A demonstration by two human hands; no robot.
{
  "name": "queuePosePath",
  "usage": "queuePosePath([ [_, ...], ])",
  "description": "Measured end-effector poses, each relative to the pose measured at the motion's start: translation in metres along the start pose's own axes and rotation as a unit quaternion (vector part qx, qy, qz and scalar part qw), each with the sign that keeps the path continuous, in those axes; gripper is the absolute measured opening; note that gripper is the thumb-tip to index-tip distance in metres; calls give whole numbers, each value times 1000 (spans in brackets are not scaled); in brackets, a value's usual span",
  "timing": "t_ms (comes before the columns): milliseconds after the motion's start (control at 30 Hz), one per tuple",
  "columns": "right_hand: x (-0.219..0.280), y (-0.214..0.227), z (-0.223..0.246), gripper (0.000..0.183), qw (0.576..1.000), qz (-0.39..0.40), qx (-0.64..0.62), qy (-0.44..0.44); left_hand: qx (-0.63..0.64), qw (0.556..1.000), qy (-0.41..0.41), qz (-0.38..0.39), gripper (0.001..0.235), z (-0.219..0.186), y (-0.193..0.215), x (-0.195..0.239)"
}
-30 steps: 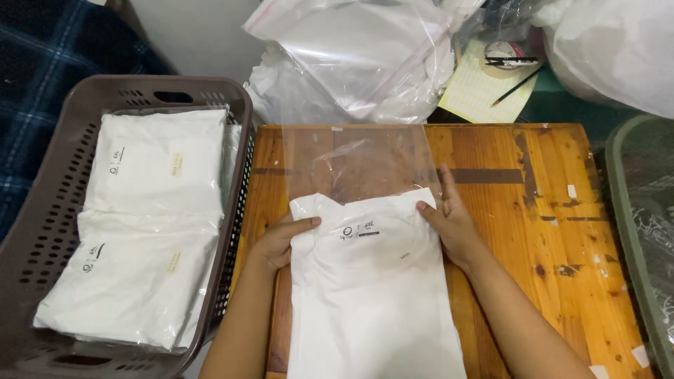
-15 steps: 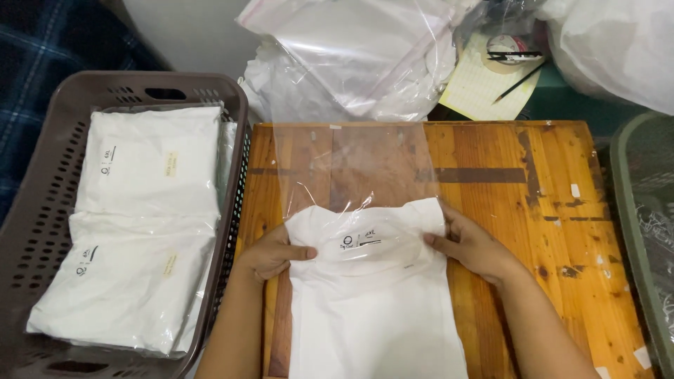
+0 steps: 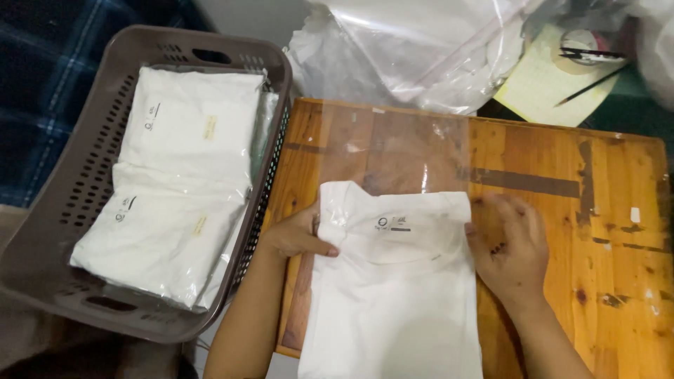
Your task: Folding a white t-shirt and placing it into a clear plastic packaging bag on a wooden table.
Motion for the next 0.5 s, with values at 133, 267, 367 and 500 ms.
queuePosePath([
  [133,2,-21,40,38,975,-15,10,220,-1,998,-42,-51,72,-18,-32,-15],
  [267,-10,-44,62,39,968,72,14,239,-8,998,-45,-49,66,-17,-42,-21],
  [367,-14,-58,63,27,956,112,20,269,-36,997,-41,-55,62,-21,-45,-22],
  [500,-17,-60,69,10,959,111,32,259,-160,976,-94,-116,50,-22,-46,-27],
])
Point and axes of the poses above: each hand's wrist, its own x-axis away from the middle knuckle, its own y-axis out of the back of the hand, z = x × y, the point moved 1 cm from there along -x, towards the middle knuckle, and after that the axes turned 9 degrees about -x, right-handed, at the moved point
